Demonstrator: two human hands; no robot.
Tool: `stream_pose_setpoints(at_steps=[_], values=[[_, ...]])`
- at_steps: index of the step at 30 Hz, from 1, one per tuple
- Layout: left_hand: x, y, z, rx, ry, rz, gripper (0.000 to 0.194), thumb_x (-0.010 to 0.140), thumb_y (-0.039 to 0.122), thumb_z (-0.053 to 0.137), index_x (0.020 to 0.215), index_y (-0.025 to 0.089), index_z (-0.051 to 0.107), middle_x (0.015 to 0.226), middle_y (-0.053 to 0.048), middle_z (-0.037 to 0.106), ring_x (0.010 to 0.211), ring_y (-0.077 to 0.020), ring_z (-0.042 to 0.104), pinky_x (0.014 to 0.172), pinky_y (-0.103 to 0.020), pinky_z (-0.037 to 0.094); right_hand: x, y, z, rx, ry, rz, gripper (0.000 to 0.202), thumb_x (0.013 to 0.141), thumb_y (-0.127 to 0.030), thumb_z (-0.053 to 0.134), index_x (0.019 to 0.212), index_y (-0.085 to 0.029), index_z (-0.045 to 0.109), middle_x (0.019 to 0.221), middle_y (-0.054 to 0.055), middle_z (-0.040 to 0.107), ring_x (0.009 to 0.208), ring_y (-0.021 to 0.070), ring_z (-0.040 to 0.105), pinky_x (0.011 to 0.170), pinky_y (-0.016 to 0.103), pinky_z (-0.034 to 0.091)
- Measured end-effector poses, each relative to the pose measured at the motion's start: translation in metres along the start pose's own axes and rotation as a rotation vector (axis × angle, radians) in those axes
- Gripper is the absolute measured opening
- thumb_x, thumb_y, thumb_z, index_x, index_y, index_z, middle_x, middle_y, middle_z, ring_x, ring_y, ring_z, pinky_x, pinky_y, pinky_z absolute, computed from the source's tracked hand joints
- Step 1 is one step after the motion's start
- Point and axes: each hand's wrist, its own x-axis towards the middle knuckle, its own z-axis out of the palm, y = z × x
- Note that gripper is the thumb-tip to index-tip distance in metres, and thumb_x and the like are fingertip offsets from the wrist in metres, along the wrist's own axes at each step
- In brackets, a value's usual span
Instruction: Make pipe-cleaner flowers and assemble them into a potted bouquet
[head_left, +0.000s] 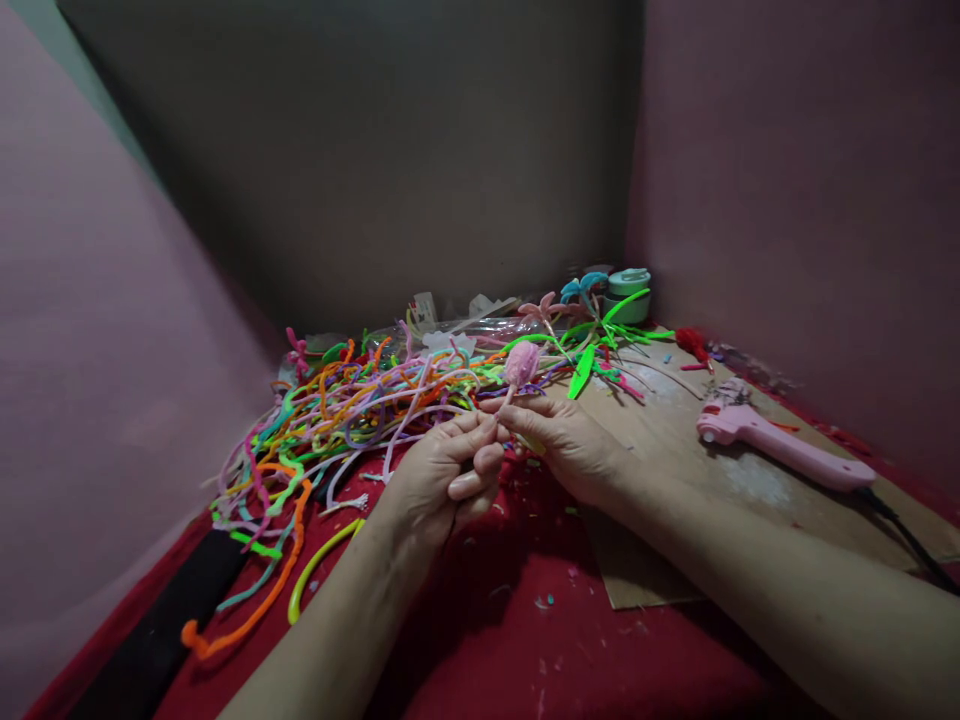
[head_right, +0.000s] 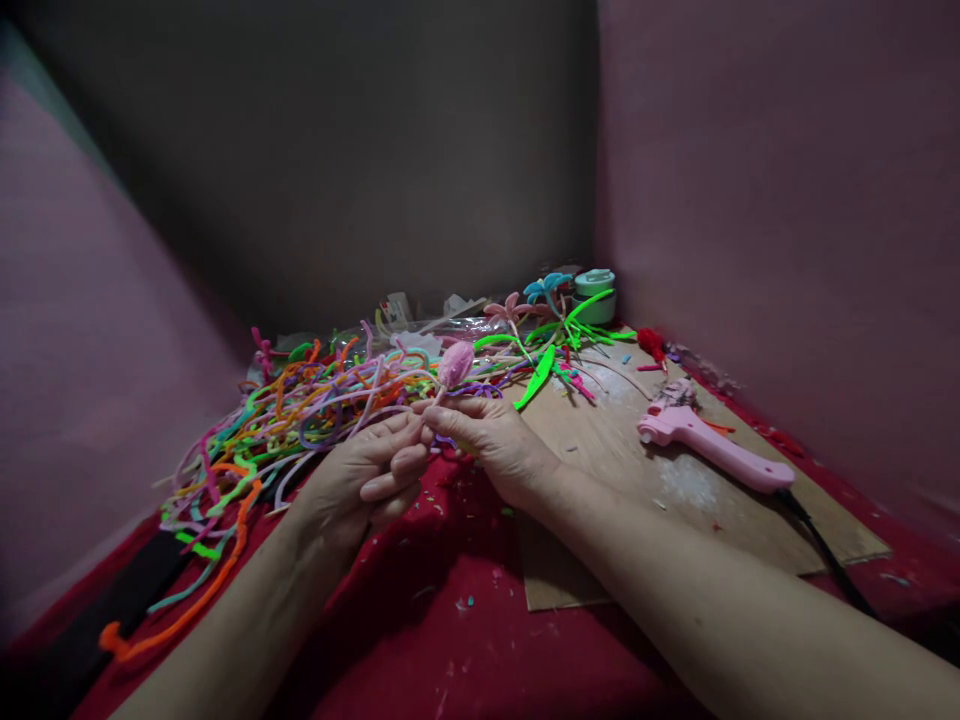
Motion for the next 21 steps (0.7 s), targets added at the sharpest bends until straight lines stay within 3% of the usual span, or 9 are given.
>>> stream_pose_setpoints(at_steps=[2,4,8,11,16,21], values=[[0.000,0.000,0.001,0.056,-0.003,-0.018,0.014,0.081,0.031,0.052,0.078,0.017,0.051,0.050,0.010,0.039,0.030,-0.0002,0.011,0.026,-0.013,0.019,0.000,0.001,0.000,0.016,0.019,0.003,0.016,0.070,-0.032,0.068,0.074,-0.016,0.068,0.071,0.001,0.065,0.071,0.0132,0.060,0.074,0.029,0.044],[-0.001,-0.002,0.005,0.262,0.075,0.030,0.019,0.083,0.034,0.048,0.074,0.017,0.051,0.050,0.008,0.041,0.029,-0.0017,0.020,0.028,-0.015,0.022,-0.001,0.001,0.002,0.021,0.022,0.001,0.017,0.071,-0.032,0.067,0.078,-0.017,0.068,0.066,0.000,0.063,0.064,0.0131,0.059,0.069,0.030,0.045],[-0.001,-0.011,0.009,0.971,0.374,0.433,0.016,0.081,0.029,0.050,0.071,0.017,0.053,0.057,0.002,0.051,0.046,-0.0075,0.044,0.047,-0.019,0.036,-0.002,-0.001,0.005,0.007,0.075,-0.074,0.012,0.071,-0.029,0.067,0.076,-0.018,0.068,0.071,0.001,0.064,0.066,0.0140,0.058,0.069,0.030,0.045],[0.000,-0.017,0.006,1.287,0.456,0.676,0.009,0.080,0.020,0.049,0.077,0.018,0.056,0.065,0.001,0.055,0.056,-0.0094,0.047,0.058,-0.021,0.037,-0.002,-0.002,0.006,0.013,0.100,-0.075,0.009,0.070,-0.026,0.067,0.075,-0.019,0.068,0.079,0.002,0.066,0.074,0.0149,0.058,0.075,0.031,0.043],[0.000,-0.013,0.002,1.194,0.484,0.585,0.015,0.084,0.023,0.045,0.077,0.017,0.058,0.058,0.003,0.051,0.052,-0.0081,0.042,0.054,-0.019,0.035,-0.002,0.000,0.006,-0.028,0.002,-0.094,0.011,0.074,-0.029,0.064,0.079,-0.020,0.069,0.081,0.002,0.067,0.078,0.0161,0.058,0.078,0.033,0.043],[-0.002,-0.005,0.008,0.878,0.436,0.430,0.015,0.081,0.026,0.051,0.071,0.016,0.056,0.054,0.005,0.046,0.045,-0.0052,0.036,0.044,-0.016,0.030,-0.001,-0.001,0.003,-0.018,-0.029,-0.077,0.014,0.076,-0.025,0.061,0.087,-0.020,0.069,0.083,0.002,0.066,0.079,0.0156,0.057,0.078,0.033,0.042]])
